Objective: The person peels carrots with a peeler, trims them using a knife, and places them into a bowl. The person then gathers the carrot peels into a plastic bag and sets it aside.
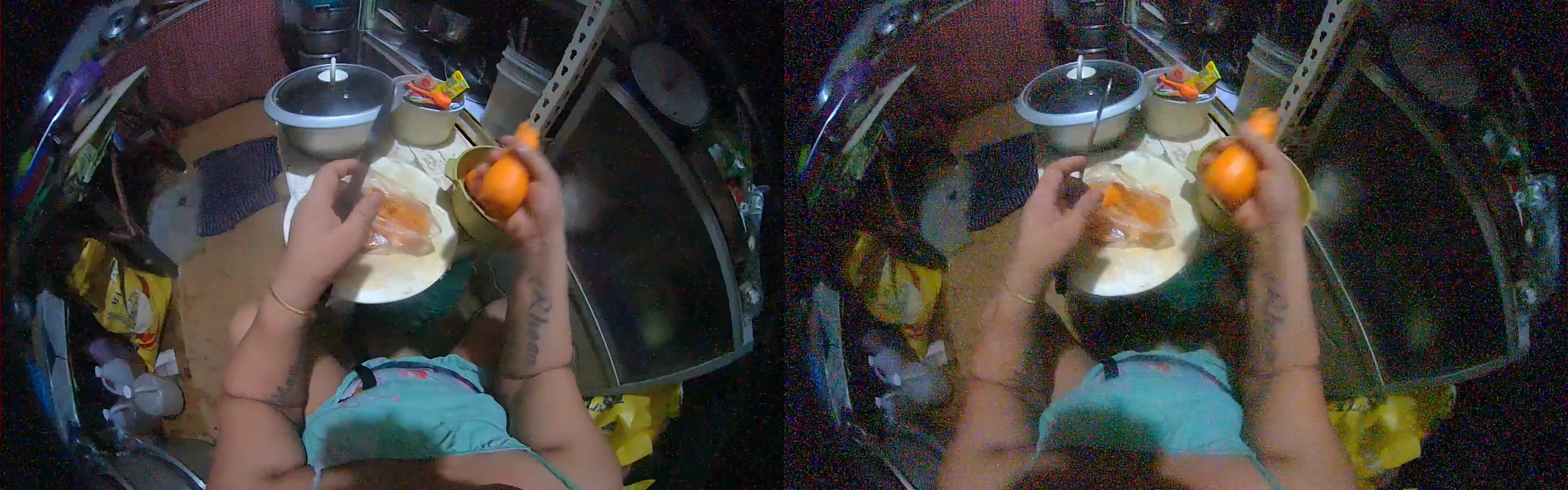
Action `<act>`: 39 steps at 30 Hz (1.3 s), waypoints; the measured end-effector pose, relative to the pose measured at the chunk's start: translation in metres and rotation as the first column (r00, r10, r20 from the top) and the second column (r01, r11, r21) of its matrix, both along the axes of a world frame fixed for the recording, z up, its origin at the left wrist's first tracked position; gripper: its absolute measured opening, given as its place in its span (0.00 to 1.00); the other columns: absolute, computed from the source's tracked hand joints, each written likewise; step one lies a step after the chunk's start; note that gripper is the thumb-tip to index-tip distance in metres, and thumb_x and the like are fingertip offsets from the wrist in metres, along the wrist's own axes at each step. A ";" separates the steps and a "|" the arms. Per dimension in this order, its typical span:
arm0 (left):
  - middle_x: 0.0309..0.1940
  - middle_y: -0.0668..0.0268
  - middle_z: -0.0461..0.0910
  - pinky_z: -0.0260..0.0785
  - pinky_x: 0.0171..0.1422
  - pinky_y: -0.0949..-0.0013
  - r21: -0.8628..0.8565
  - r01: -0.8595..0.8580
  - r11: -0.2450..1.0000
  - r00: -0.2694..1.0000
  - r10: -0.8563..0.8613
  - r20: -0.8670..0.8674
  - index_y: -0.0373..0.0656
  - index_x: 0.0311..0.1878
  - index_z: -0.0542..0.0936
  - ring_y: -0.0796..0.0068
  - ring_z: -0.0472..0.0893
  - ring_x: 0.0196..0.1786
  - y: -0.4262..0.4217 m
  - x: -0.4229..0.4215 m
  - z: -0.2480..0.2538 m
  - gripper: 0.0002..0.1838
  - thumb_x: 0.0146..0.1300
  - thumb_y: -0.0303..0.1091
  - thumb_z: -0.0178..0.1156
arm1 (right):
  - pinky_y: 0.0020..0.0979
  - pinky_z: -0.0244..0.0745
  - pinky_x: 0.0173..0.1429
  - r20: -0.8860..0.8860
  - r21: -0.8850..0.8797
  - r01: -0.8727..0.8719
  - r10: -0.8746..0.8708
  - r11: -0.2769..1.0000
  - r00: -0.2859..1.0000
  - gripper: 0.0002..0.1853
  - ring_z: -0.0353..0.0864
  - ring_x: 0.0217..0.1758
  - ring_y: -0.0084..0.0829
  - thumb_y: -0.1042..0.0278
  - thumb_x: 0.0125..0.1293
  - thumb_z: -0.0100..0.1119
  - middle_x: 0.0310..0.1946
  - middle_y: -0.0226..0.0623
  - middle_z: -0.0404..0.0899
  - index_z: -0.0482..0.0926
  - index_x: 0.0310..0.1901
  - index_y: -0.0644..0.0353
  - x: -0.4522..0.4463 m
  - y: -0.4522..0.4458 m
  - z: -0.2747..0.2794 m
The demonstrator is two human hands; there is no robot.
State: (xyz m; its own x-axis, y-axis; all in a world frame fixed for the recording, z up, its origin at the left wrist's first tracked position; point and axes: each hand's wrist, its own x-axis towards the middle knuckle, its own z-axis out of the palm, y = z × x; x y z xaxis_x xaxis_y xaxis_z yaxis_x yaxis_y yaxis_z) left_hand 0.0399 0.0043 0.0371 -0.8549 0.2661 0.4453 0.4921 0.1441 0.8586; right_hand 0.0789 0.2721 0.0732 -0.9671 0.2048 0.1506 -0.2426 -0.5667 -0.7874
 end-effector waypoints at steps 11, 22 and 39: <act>0.60 0.35 0.71 0.66 0.64 0.49 -0.272 0.237 0.933 0.908 -0.312 -0.279 0.28 0.71 0.57 0.36 0.72 0.62 0.002 0.020 -0.011 0.42 0.68 0.54 0.57 | 0.35 0.73 0.62 0.016 0.669 -0.029 0.024 0.743 1.000 0.36 0.78 0.54 0.30 0.70 0.52 0.74 0.49 0.34 0.78 0.67 0.63 0.60 0.035 -0.070 -0.047; 0.49 0.36 0.77 0.70 0.58 0.49 -0.341 0.307 0.888 0.917 -0.373 -0.145 0.35 0.77 0.43 0.34 0.78 0.52 0.005 0.040 -0.001 0.50 0.67 0.59 0.54 | 0.39 0.71 0.66 0.023 0.698 0.013 -0.040 0.716 0.999 0.34 0.78 0.58 0.38 0.74 0.51 0.74 0.57 0.40 0.76 0.68 0.61 0.60 0.054 -0.088 -0.058; 0.35 0.45 0.79 0.74 0.41 0.50 -0.384 0.117 0.916 0.906 -0.256 -0.336 0.37 0.65 0.63 0.40 0.81 0.38 0.010 0.029 -0.013 0.45 0.59 0.66 0.60 | 0.34 0.78 0.49 -0.340 0.940 0.340 0.025 0.008 0.940 0.19 0.83 0.43 0.30 0.71 0.50 0.71 0.40 0.37 0.82 0.78 0.44 0.64 0.066 -0.105 -0.043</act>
State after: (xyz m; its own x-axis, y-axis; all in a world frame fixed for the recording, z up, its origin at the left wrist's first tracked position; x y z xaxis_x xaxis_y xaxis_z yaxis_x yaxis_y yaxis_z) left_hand 0.0687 0.0145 0.0243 -0.5632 0.6003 0.5679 0.8112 0.2708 0.5182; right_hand 0.1453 0.1671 0.0303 -0.8355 -0.1731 0.5215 -0.4416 0.7763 -0.4498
